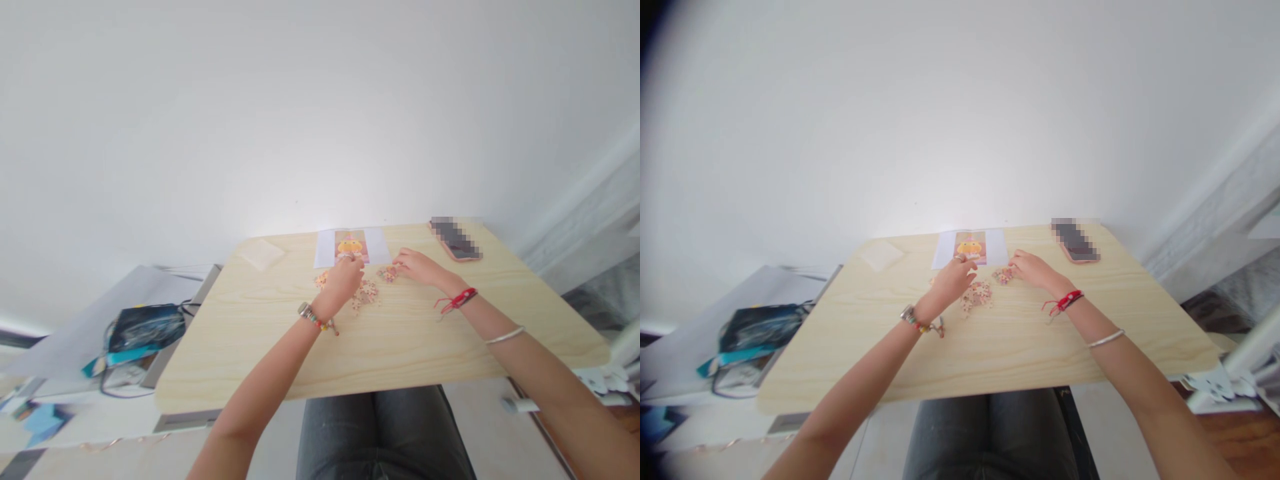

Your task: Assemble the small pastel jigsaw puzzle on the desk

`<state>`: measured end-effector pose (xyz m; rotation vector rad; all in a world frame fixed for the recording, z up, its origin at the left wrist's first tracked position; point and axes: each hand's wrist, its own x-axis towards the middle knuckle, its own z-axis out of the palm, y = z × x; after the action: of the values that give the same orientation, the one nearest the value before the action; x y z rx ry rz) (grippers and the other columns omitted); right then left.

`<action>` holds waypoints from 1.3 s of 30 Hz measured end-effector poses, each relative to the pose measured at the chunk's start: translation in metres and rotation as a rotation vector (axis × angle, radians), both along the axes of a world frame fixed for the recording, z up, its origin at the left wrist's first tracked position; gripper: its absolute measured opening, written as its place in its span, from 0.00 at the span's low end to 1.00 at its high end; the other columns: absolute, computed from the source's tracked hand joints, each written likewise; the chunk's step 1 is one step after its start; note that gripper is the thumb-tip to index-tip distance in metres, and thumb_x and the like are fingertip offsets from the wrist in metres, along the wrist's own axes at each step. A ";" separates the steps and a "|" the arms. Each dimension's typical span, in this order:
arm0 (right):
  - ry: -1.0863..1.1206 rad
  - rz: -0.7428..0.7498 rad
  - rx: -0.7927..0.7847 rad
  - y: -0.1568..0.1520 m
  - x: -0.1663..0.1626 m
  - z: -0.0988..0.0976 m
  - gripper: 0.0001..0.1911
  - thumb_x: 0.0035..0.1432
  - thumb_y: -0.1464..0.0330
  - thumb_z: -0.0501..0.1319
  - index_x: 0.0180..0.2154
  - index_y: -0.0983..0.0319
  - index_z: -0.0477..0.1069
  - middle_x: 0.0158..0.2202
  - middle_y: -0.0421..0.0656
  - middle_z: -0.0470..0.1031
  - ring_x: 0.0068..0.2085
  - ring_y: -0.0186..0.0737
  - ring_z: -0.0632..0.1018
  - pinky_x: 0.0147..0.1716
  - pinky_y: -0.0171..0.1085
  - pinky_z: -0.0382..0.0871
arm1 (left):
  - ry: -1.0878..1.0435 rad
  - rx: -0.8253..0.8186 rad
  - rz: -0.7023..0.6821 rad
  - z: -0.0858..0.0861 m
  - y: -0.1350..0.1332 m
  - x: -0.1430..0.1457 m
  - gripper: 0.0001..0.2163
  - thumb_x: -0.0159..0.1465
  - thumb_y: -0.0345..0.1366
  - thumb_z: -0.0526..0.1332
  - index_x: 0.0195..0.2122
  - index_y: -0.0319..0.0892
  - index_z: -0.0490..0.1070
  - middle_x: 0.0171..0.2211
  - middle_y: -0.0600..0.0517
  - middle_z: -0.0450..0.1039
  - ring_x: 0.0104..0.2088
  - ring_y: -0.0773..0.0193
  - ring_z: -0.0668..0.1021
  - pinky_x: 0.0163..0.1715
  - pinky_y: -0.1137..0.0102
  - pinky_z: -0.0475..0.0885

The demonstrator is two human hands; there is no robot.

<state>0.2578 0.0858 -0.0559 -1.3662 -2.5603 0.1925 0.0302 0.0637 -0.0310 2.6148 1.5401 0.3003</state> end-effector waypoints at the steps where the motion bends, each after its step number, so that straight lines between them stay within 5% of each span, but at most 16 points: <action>1: 0.023 -0.017 0.022 -0.003 -0.001 0.003 0.10 0.56 0.73 0.53 0.35 0.66 0.72 0.34 0.47 0.68 0.36 0.38 0.70 0.37 0.35 0.62 | 0.002 -0.015 0.023 0.002 -0.005 -0.008 0.08 0.60 0.30 0.53 0.39 0.39 0.68 0.40 0.46 0.65 0.41 0.61 0.71 0.39 0.68 0.67; 10: 0.142 0.090 -0.011 -0.055 -0.051 0.008 0.09 0.57 0.69 0.53 0.33 0.63 0.71 0.34 0.45 0.67 0.37 0.38 0.70 0.38 0.36 0.62 | -0.019 -0.083 0.038 -0.005 -0.036 -0.035 0.09 0.60 0.32 0.53 0.39 0.41 0.70 0.38 0.48 0.65 0.39 0.63 0.72 0.41 0.69 0.67; 25: -0.080 -0.049 0.021 -0.050 -0.083 0.005 0.12 0.58 0.65 0.53 0.32 0.64 0.73 0.32 0.46 0.69 0.35 0.39 0.71 0.39 0.39 0.59 | -0.045 -0.041 -0.036 -0.025 -0.024 -0.013 0.09 0.62 0.31 0.50 0.38 0.41 0.69 0.37 0.48 0.64 0.37 0.64 0.72 0.36 0.71 0.67; 32: 0.334 -0.219 -0.022 -0.045 -0.077 0.003 0.12 0.55 0.67 0.54 0.25 0.63 0.73 0.26 0.42 0.69 0.28 0.34 0.69 0.30 0.33 0.60 | -0.113 -0.039 0.003 -0.018 -0.028 -0.012 0.09 0.61 0.31 0.53 0.41 0.42 0.68 0.38 0.49 0.64 0.39 0.64 0.71 0.38 0.71 0.67; 39: 0.698 -0.299 -0.392 -0.045 -0.070 0.009 0.18 0.50 0.58 0.55 0.26 0.66 0.74 0.16 0.36 0.61 0.21 0.30 0.62 0.20 0.31 0.52 | -0.149 0.073 0.002 -0.008 -0.034 -0.008 0.10 0.62 0.36 0.52 0.42 0.42 0.66 0.38 0.49 0.64 0.37 0.65 0.71 0.36 0.72 0.67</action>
<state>0.1874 0.0410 -0.0470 -1.4466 -1.7753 0.9642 0.0225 0.0300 -0.0389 2.5778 1.5102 0.5475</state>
